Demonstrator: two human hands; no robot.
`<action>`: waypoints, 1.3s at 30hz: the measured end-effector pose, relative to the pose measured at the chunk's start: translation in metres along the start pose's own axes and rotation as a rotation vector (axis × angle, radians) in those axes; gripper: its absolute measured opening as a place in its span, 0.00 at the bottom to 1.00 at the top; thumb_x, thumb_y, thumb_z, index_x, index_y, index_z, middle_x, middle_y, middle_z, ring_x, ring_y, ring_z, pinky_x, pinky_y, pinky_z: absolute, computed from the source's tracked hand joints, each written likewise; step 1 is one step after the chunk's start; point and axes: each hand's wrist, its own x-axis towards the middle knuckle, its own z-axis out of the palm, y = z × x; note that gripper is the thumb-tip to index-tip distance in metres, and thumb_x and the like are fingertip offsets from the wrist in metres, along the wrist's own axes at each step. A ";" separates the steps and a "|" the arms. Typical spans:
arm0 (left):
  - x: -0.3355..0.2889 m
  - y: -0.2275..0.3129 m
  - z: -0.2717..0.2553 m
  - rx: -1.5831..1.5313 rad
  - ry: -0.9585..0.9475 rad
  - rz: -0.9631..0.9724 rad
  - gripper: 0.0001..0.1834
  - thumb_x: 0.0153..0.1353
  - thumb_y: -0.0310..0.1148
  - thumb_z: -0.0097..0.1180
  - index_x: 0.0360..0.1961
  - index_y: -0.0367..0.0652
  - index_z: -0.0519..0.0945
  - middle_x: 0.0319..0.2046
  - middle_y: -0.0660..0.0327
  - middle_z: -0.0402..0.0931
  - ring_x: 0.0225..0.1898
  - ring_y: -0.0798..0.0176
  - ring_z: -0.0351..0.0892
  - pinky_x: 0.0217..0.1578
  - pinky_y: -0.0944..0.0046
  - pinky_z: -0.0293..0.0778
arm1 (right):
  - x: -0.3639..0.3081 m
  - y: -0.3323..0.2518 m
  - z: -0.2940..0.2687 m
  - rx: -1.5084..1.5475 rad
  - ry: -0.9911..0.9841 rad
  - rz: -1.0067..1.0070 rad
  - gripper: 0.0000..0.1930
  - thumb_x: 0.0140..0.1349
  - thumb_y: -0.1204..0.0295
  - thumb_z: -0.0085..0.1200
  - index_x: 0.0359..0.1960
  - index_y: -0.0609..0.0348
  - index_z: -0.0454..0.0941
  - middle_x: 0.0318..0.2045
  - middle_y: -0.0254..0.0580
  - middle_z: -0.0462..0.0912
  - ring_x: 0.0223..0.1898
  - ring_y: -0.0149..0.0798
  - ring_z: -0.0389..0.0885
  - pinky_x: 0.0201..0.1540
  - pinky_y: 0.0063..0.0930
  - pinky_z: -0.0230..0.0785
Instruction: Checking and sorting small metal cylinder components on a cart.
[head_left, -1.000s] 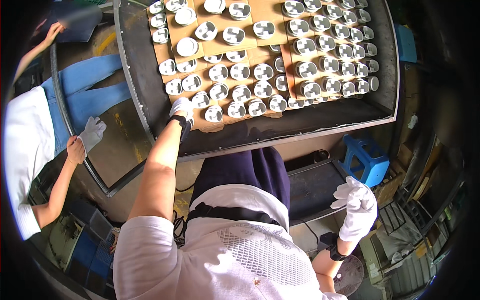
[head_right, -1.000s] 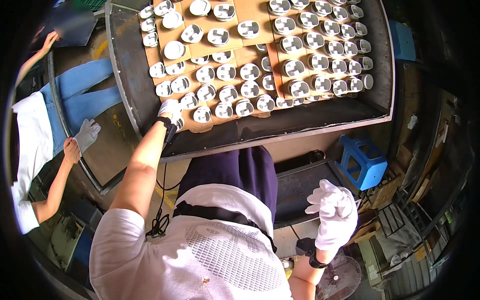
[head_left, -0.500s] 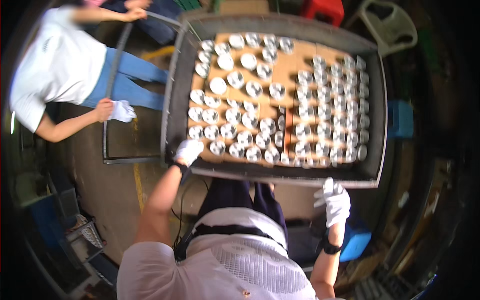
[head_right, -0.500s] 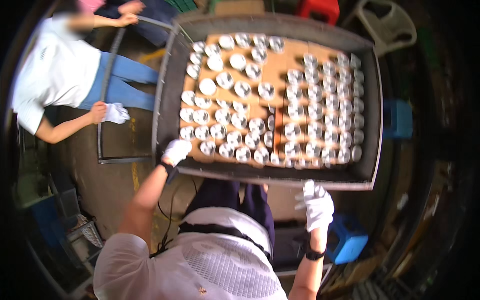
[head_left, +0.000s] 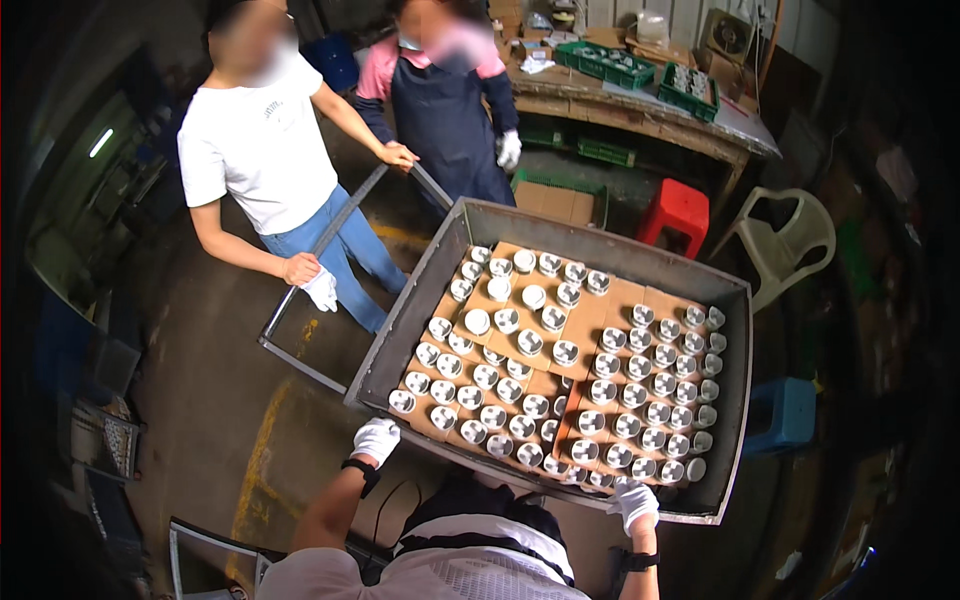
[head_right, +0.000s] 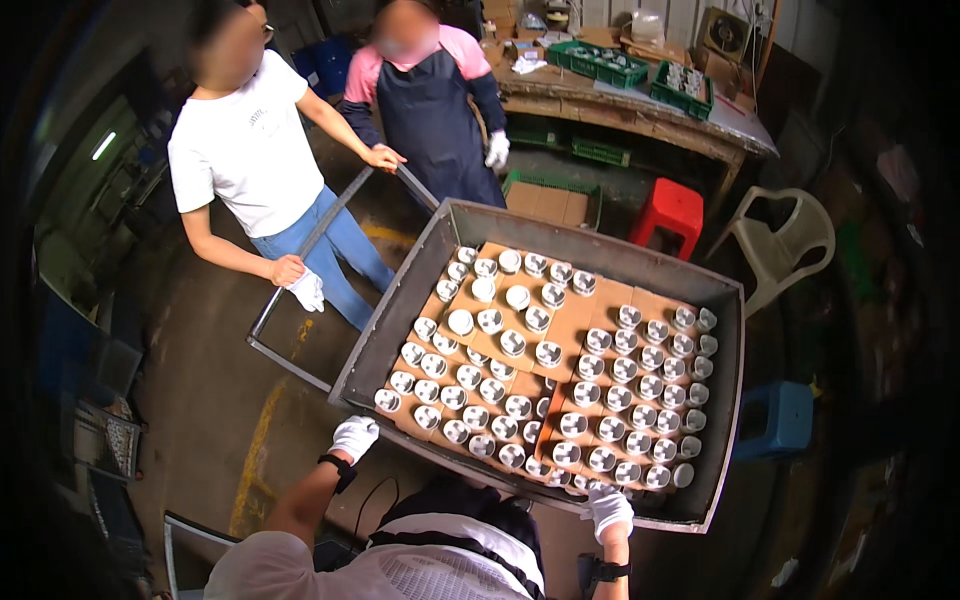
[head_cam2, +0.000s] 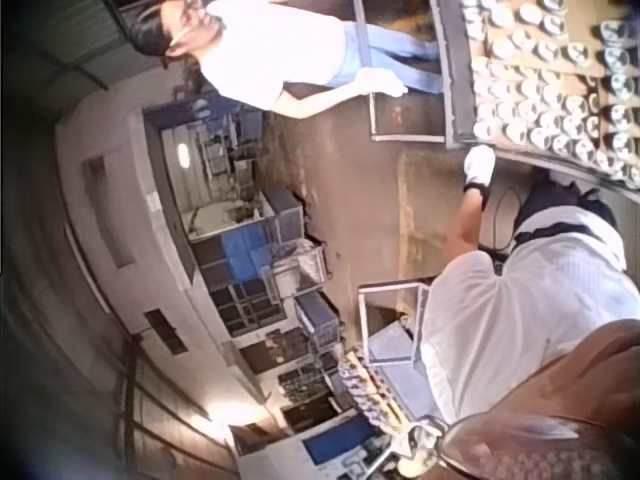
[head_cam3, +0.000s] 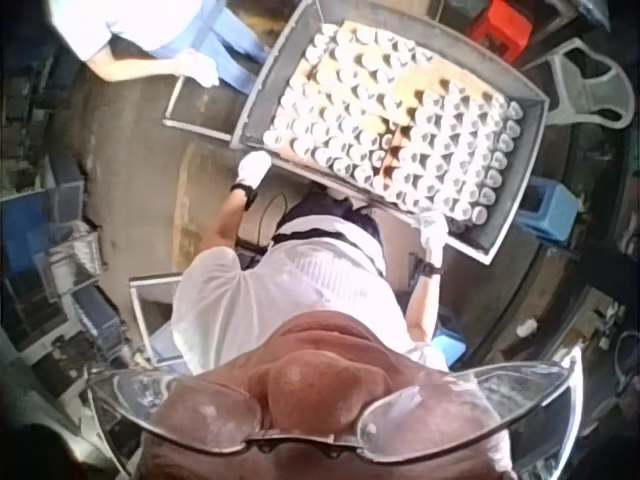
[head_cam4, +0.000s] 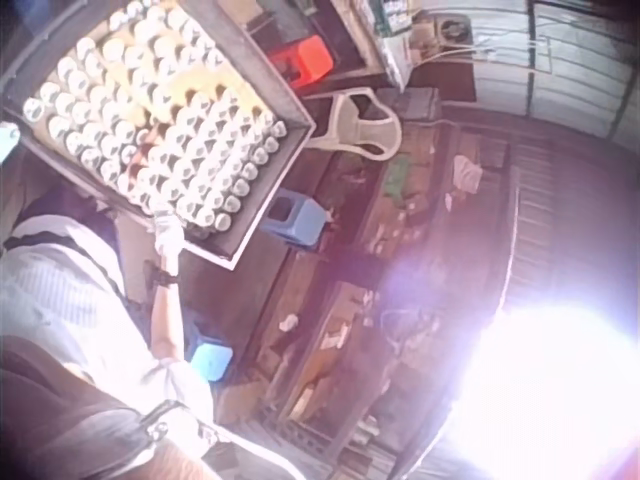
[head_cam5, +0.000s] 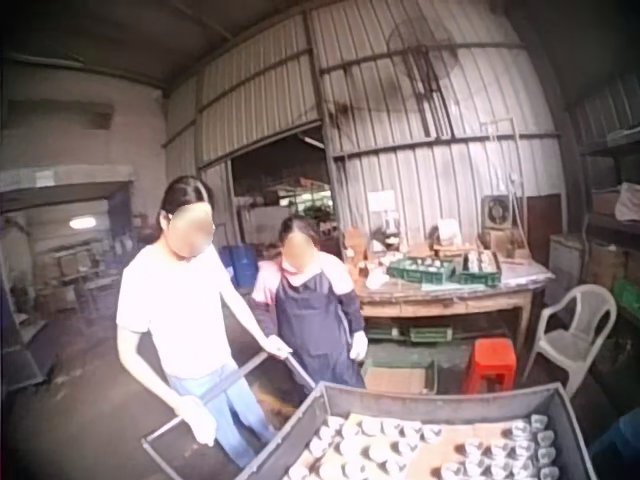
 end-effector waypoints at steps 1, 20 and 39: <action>-0.007 -0.002 -0.002 -0.002 -0.032 -0.045 0.17 0.58 0.45 0.48 0.31 0.45 0.83 0.34 0.48 0.81 0.38 0.43 0.81 0.43 0.48 0.76 | 0.001 0.003 0.006 0.019 0.117 -0.057 0.13 0.66 0.67 0.45 0.48 0.59 0.75 0.42 0.47 0.83 0.42 0.46 0.82 0.43 0.36 0.75; -0.068 -0.047 0.030 0.027 -0.268 -0.226 0.20 0.54 0.44 0.47 0.34 0.41 0.85 0.38 0.47 0.81 0.43 0.43 0.81 0.47 0.48 0.75 | 0.017 -0.008 0.035 -0.115 -0.091 0.214 0.08 0.60 0.69 0.54 0.39 0.44 0.83 0.36 0.31 0.86 0.40 0.37 0.86 0.35 0.33 0.79; -0.087 -0.081 0.051 -0.076 -0.314 -0.199 0.21 0.52 0.44 0.49 0.37 0.42 0.85 0.42 0.46 0.80 0.46 0.42 0.79 0.50 0.48 0.73 | 0.036 -0.014 0.088 -0.067 -0.123 0.198 0.16 0.67 0.58 0.41 0.48 0.39 0.80 0.49 0.25 0.83 0.46 0.37 0.84 0.41 0.35 0.77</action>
